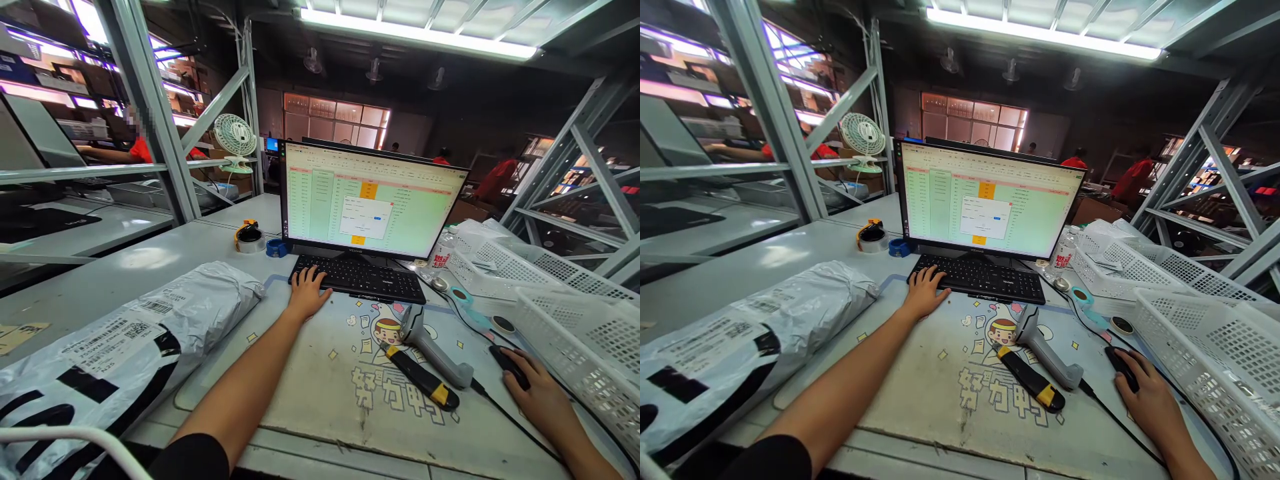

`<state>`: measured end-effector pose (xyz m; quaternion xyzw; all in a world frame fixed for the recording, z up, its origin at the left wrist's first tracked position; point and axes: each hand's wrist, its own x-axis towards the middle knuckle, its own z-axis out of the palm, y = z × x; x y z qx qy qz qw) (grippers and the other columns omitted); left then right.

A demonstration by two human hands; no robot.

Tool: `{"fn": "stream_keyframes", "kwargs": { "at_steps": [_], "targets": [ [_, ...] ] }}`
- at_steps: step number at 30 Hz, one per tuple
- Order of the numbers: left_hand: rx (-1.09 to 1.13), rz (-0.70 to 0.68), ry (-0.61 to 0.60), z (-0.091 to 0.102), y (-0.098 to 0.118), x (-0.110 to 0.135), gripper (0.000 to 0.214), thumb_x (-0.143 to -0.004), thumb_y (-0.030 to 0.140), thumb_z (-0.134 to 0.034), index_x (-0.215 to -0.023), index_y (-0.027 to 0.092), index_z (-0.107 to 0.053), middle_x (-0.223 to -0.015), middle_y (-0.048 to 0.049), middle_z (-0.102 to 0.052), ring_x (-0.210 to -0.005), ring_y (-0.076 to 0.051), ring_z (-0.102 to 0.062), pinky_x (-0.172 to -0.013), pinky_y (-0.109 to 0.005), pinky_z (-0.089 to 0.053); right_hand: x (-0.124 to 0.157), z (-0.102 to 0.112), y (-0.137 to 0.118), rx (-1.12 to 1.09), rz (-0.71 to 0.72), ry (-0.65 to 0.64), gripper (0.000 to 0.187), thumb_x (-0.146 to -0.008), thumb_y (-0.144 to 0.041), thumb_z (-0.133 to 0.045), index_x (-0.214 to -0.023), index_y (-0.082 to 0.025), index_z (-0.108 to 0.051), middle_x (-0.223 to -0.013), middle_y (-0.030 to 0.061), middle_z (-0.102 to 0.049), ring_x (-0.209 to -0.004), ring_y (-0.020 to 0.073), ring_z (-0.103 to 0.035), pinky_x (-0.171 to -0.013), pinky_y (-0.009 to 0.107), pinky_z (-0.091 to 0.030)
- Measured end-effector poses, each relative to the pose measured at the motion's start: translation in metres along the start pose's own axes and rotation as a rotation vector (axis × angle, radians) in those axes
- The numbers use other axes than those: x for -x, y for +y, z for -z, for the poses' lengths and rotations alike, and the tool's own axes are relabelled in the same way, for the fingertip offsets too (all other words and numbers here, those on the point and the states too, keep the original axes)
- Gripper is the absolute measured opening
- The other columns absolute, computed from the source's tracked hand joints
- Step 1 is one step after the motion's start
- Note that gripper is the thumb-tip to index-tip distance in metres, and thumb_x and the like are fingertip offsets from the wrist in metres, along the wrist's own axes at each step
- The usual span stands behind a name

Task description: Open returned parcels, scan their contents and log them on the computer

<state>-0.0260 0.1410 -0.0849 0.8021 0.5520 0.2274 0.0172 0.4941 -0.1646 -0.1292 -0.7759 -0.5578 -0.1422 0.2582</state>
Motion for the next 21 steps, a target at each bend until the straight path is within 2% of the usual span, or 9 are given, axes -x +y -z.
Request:
{"fn": "stream_keyframes", "kwargs": {
  "at_steps": [4, 9, 14, 21],
  "targets": [
    [0.006, 0.003, -0.017, 0.003, 0.001, 0.001, 0.058, -0.102, 0.054, -0.052, -0.152, 0.026, -0.057, -0.173, -0.0120, -0.036, -0.160, -0.040, -0.028, -0.131, -0.065, -0.017, -0.001, -0.001, 0.005, 0.014, -0.012, -0.016, 0.058, -0.098, -0.060, -0.042, -0.141, -0.028, -0.065, -0.146, 0.0114, -0.062, -0.124, 0.0362, -0.068, -0.103, 0.053, -0.058],
    [0.008, 0.001, -0.015, 0.004, 0.002, 0.001, 0.057, -0.102, 0.054, -0.052, -0.152, 0.026, -0.057, -0.173, -0.0116, -0.036, -0.160, -0.041, -0.028, -0.131, -0.065, -0.017, -0.006, -0.006, 0.026, 0.020, 0.003, -0.059, 0.058, -0.092, -0.063, -0.050, -0.136, -0.031, -0.069, -0.144, 0.0099, -0.065, -0.115, 0.0355, -0.073, -0.094, 0.050, -0.062],
    [0.008, 0.004, -0.009, 0.004, 0.002, 0.002, 0.057, -0.102, 0.053, -0.054, -0.152, 0.026, -0.057, -0.172, -0.0114, -0.037, -0.159, -0.041, -0.029, -0.131, -0.065, -0.018, -0.008, -0.010, 0.039, -0.025, 0.072, -0.056, 0.058, -0.092, -0.062, -0.053, -0.137, -0.030, -0.069, -0.145, 0.0106, -0.065, -0.120, 0.0369, -0.072, -0.102, 0.054, -0.059],
    [0.023, 0.004, -0.007, 0.006, 0.003, 0.003, 0.056, -0.101, 0.052, -0.055, -0.151, 0.026, -0.058, -0.172, -0.0115, -0.037, -0.159, -0.041, -0.029, -0.131, -0.065, -0.018, -0.012, -0.011, 0.046, -0.054, 0.091, -0.082, 0.056, -0.089, -0.061, -0.058, -0.135, -0.032, -0.072, -0.143, 0.0100, -0.067, -0.118, 0.0359, -0.074, -0.100, 0.052, -0.061]
  ]
}}
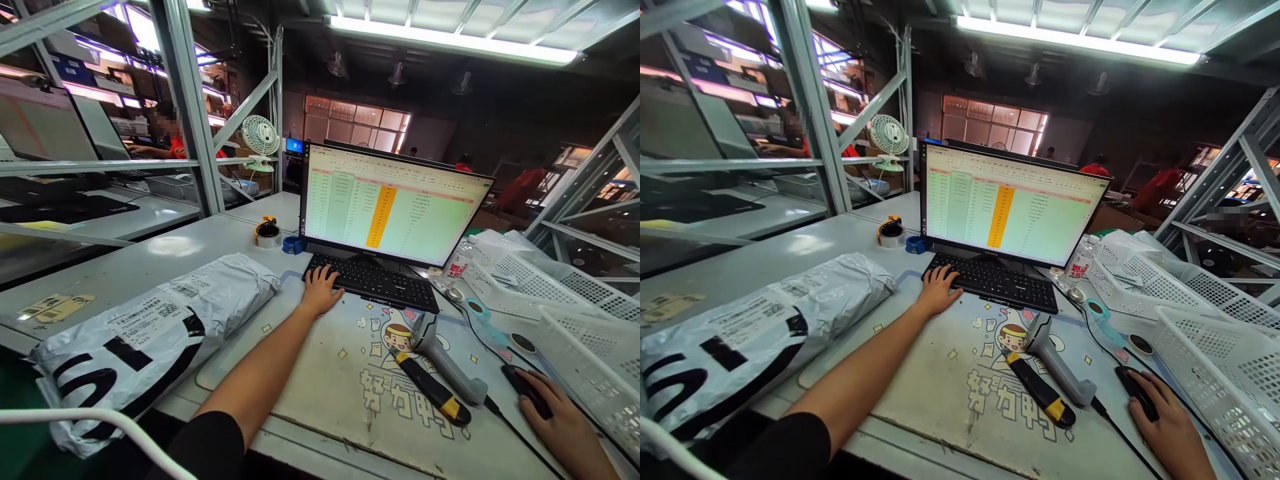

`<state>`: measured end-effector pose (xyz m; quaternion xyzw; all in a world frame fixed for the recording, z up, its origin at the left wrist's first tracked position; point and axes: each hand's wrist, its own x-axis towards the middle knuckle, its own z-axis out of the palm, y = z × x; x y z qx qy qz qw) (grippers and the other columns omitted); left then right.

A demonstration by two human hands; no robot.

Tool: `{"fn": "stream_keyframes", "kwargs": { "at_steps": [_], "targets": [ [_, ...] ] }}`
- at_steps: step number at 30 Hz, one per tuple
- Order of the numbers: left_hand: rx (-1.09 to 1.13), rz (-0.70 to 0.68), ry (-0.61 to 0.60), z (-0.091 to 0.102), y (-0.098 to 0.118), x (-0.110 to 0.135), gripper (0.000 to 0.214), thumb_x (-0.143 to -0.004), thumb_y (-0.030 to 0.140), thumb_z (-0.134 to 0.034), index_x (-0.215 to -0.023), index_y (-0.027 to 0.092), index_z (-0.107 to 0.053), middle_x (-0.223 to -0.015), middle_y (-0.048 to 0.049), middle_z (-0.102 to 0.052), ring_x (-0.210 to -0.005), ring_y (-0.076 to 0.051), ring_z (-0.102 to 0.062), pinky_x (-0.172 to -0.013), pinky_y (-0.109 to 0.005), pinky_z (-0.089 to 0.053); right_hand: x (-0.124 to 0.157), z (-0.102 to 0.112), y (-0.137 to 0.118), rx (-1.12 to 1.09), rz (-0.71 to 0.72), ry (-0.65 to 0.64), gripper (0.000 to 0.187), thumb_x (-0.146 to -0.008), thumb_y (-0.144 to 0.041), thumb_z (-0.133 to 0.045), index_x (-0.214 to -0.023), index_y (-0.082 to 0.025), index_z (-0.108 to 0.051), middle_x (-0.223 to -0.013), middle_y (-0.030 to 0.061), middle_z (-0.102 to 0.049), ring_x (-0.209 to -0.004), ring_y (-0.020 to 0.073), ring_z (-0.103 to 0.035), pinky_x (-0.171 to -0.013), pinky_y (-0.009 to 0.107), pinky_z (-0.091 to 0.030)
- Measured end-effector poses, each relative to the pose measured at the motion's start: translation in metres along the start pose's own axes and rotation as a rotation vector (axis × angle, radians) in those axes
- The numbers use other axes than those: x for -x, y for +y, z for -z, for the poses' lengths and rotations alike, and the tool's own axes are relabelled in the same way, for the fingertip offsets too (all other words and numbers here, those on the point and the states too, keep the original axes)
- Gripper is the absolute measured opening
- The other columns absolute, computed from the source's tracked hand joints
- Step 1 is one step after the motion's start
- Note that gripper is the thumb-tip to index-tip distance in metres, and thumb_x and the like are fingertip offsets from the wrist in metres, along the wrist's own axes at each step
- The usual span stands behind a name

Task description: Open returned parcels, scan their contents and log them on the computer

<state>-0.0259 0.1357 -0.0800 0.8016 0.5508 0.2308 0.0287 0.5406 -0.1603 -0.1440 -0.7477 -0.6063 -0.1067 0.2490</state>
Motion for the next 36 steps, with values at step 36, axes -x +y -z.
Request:
{"fn": "stream_keyframes", "kwargs": {
  "at_steps": [36],
  "targets": [
    [-0.038, 0.009, 0.005, -0.001, -0.001, 0.000, 0.058, -0.101, 0.054, -0.056, -0.152, 0.027, -0.058, -0.172, -0.0115, -0.039, -0.159, -0.040, -0.030, -0.132, -0.062, -0.018, 0.007, 0.006, -0.028, 0.019, 0.001, 0.039, 0.053, -0.096, -0.056, -0.049, -0.135, -0.027, -0.069, -0.145, 0.0103, -0.064, -0.124, 0.0353, -0.069, -0.105, 0.051, -0.057]
  ]
}}
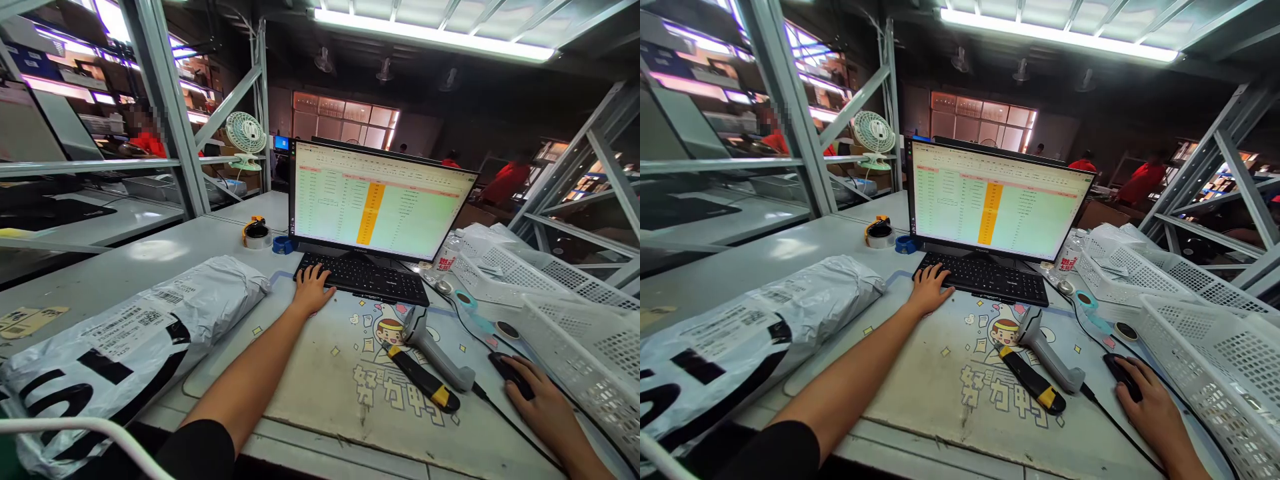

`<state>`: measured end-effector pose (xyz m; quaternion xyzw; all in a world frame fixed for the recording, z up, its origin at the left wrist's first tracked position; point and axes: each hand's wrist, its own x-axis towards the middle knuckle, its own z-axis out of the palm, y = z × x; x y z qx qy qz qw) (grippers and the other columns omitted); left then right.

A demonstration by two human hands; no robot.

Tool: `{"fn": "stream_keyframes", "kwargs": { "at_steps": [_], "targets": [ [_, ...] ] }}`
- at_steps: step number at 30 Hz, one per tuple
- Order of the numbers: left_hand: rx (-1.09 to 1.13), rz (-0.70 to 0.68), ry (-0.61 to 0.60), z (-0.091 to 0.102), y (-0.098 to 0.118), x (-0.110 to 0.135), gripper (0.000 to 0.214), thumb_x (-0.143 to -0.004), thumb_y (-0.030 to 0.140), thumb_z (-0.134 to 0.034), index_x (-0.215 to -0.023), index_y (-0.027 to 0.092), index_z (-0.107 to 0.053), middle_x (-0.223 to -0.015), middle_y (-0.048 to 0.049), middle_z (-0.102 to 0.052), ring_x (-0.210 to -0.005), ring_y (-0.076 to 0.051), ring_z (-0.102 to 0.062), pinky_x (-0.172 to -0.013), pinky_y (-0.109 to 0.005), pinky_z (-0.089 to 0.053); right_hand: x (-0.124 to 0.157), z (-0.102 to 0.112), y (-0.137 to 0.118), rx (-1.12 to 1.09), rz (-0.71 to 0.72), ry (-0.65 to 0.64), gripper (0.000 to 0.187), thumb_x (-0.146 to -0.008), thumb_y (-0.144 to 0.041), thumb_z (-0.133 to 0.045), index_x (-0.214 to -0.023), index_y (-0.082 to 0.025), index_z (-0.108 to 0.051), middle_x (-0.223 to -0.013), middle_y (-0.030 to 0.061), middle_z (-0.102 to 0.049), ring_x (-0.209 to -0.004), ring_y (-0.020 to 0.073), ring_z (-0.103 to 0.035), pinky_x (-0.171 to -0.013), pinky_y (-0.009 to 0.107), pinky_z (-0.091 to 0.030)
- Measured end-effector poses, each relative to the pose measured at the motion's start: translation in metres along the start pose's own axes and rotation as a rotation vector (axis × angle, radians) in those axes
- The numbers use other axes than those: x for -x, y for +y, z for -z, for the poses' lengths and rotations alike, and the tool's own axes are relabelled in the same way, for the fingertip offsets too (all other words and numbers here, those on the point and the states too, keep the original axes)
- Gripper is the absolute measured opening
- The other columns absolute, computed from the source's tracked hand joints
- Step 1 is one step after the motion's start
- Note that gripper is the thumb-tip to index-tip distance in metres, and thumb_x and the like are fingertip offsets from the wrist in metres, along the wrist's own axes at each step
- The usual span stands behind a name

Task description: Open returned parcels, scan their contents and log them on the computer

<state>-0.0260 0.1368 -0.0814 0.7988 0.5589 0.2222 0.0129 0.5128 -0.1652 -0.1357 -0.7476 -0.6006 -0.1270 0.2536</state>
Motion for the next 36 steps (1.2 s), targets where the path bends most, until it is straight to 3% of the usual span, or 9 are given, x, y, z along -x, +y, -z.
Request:
{"fn": "stream_keyframes", "kwargs": {
  "at_steps": [7, 15, 23, 36],
  "targets": [
    [-0.061, -0.012, -0.015, 0.000, 0.000, -0.003, 0.059, -0.103, 0.053, -0.052, -0.155, 0.026, -0.056, -0.173, -0.0105, -0.037, -0.158, -0.039, -0.031, -0.130, -0.062, -0.021, -0.004, 0.001, -0.017, -0.014, -0.021, 0.070, 0.052, -0.096, -0.049, -0.050, -0.137, -0.023, -0.067, -0.144, 0.0130, -0.063, -0.126, 0.0331, -0.067, -0.112, 0.052, -0.053],
    [-0.111, -0.036, 0.033, -0.018, -0.011, -0.019, 0.067, -0.103, 0.059, -0.042, -0.157, 0.022, -0.057, -0.172, -0.0141, -0.039, -0.156, -0.043, -0.033, -0.127, -0.065, -0.022, -0.011, 0.014, -0.045, 0.027, -0.098, 0.104, 0.054, -0.089, -0.031, -0.053, -0.140, -0.021, -0.067, -0.146, 0.0137, -0.062, -0.127, 0.0305, -0.066, -0.116, 0.049, -0.051],
    [-0.108, -0.021, 0.021, -0.012, -0.009, -0.018, 0.072, -0.100, 0.062, -0.036, -0.156, 0.023, -0.058, -0.171, -0.0138, -0.040, -0.156, -0.043, -0.033, -0.127, -0.063, -0.024, -0.011, 0.015, -0.049, 0.012, -0.123, 0.064, 0.051, -0.087, -0.027, -0.055, -0.137, -0.019, -0.064, -0.144, 0.0146, -0.062, -0.130, 0.0312, -0.063, -0.116, 0.051, -0.049],
    [-0.113, -0.041, 0.006, -0.013, -0.013, -0.020, 0.081, -0.098, 0.069, -0.027, -0.157, 0.021, -0.056, -0.171, -0.0153, -0.039, -0.155, -0.044, -0.031, -0.126, -0.063, -0.024, -0.011, 0.016, -0.049, -0.015, -0.079, 0.132, 0.046, -0.086, -0.024, -0.057, -0.131, -0.020, -0.064, -0.135, 0.0133, -0.067, -0.122, 0.0293, -0.065, -0.113, 0.049, -0.051]
  ]
}}
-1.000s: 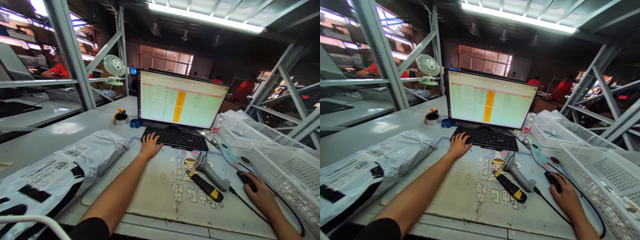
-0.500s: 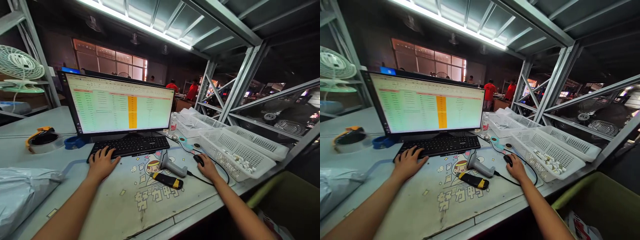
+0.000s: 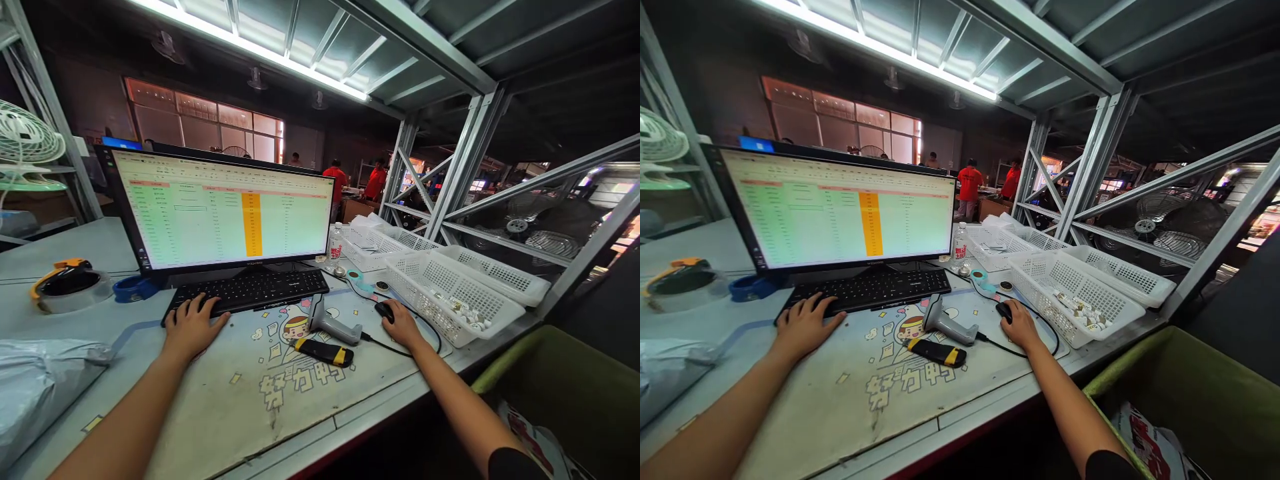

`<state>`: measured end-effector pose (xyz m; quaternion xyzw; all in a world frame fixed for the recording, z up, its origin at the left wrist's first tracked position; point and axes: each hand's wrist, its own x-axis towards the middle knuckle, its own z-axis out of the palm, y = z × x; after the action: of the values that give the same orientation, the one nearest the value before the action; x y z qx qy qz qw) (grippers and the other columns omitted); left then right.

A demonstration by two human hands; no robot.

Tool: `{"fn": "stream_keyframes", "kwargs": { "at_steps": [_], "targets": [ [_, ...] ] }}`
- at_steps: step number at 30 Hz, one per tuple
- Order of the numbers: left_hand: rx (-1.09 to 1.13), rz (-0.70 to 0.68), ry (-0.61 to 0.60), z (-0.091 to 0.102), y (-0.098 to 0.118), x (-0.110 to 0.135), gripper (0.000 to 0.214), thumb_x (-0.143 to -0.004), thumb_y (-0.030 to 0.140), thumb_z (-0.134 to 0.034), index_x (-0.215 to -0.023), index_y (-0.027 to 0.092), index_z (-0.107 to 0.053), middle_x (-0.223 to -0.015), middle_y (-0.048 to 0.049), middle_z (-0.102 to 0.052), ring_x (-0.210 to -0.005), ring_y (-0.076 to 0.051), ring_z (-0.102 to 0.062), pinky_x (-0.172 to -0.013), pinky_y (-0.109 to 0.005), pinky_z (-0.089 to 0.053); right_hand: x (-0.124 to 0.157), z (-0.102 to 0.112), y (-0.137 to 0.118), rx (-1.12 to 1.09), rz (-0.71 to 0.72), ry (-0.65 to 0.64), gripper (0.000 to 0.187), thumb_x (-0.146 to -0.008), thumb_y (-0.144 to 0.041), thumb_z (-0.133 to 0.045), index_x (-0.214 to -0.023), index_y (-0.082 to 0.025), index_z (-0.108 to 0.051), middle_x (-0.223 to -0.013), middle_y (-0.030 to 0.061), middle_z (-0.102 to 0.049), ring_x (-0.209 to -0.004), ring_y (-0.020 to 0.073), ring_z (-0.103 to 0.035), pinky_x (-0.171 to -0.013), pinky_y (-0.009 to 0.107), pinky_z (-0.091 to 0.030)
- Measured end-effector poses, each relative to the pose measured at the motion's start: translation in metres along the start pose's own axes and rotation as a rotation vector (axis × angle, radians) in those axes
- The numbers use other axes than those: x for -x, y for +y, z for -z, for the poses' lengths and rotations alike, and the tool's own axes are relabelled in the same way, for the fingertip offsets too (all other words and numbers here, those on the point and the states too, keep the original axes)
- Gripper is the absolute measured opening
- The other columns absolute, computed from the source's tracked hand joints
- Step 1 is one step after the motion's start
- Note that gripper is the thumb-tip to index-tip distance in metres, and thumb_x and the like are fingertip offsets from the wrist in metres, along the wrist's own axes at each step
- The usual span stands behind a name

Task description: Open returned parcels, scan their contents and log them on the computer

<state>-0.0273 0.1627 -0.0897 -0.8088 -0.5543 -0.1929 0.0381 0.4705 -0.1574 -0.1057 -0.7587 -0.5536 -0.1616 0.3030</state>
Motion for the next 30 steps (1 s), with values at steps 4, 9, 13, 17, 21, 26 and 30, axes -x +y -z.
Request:
{"fn": "stream_keyframes", "kwargs": {
  "at_steps": [4, 9, 13, 17, 21, 26, 30],
  "targets": [
    [0.009, 0.007, -0.006, 0.000, 0.000, 0.000, 0.082, -0.097, 0.070, -0.027, -0.156, 0.021, -0.057, -0.170, -0.0154, -0.039, -0.155, -0.045, -0.031, -0.126, -0.063, -0.024, -0.002, -0.001, 0.004, -0.048, 0.018, 0.073, 0.041, -0.090, -0.030, -0.058, -0.129, -0.019, -0.066, -0.131, 0.0138, -0.070, -0.119, 0.0302, -0.067, -0.110, 0.050, -0.054],
    [0.005, -0.007, 0.009, 0.000, -0.001, 0.000, 0.084, -0.096, 0.070, -0.026, -0.156, 0.020, -0.057, -0.170, -0.0163, -0.040, -0.154, -0.045, -0.032, -0.126, -0.063, -0.023, -0.004, 0.000, 0.012, -0.112, -0.014, 0.280, 0.047, -0.099, -0.019, -0.034, -0.138, -0.017, -0.061, -0.135, 0.0165, -0.070, -0.128, 0.0271, -0.066, -0.116, 0.052, -0.051],
    [0.019, -0.010, 0.014, 0.000, -0.001, 0.000, 0.084, -0.097, 0.070, -0.026, -0.155, 0.019, -0.058, -0.170, -0.0172, -0.039, -0.154, -0.046, -0.032, -0.126, -0.063, -0.023, -0.004, 0.002, 0.016, -0.133, -0.028, 0.373, 0.056, -0.094, -0.011, -0.030, -0.141, -0.015, -0.060, -0.144, 0.0165, -0.066, -0.139, 0.0247, -0.060, -0.123, 0.053, -0.046],
    [0.034, -0.008, 0.025, 0.001, 0.000, 0.001, 0.081, -0.097, 0.068, -0.029, -0.154, 0.018, -0.059, -0.170, -0.0177, -0.040, -0.153, -0.047, -0.033, -0.126, -0.064, -0.023, -0.003, 0.003, 0.015, -0.144, -0.024, 0.356, 0.059, -0.090, -0.009, -0.032, -0.140, -0.016, -0.062, -0.149, 0.0146, -0.064, -0.143, 0.0232, -0.058, -0.127, 0.053, -0.042],
    [0.034, -0.003, 0.017, 0.001, 0.000, 0.000, 0.078, -0.098, 0.066, -0.032, -0.155, 0.020, -0.058, -0.170, -0.0173, -0.040, -0.154, -0.045, -0.033, -0.126, -0.062, -0.024, -0.003, 0.005, 0.008, -0.142, -0.026, 0.281, 0.060, -0.089, -0.009, -0.035, -0.142, -0.018, -0.062, -0.151, 0.0126, -0.063, -0.146, 0.0231, -0.055, -0.129, 0.052, -0.039],
    [0.034, 0.013, 0.020, 0.011, 0.006, 0.006, 0.069, -0.098, 0.061, -0.042, -0.153, 0.022, -0.059, -0.170, -0.0158, -0.041, -0.154, -0.043, -0.034, -0.126, -0.060, -0.025, 0.001, 0.004, 0.001, -0.145, -0.004, 0.119, 0.052, -0.092, -0.032, -0.051, -0.140, -0.015, -0.063, -0.145, 0.0184, -0.066, -0.138, 0.0336, -0.060, -0.122, 0.058, -0.045],
    [0.106, 0.007, -0.022, 0.026, 0.016, 0.019, 0.064, -0.098, 0.051, -0.052, -0.153, 0.018, -0.058, -0.171, -0.0181, -0.039, -0.155, -0.043, -0.032, -0.127, -0.061, -0.022, 0.007, -0.005, 0.014, -0.040, 0.016, -0.023, 0.057, -0.093, -0.045, -0.051, -0.141, -0.016, -0.061, -0.141, 0.0178, -0.066, -0.128, 0.0345, -0.065, -0.116, 0.055, -0.050]
  ]
}}
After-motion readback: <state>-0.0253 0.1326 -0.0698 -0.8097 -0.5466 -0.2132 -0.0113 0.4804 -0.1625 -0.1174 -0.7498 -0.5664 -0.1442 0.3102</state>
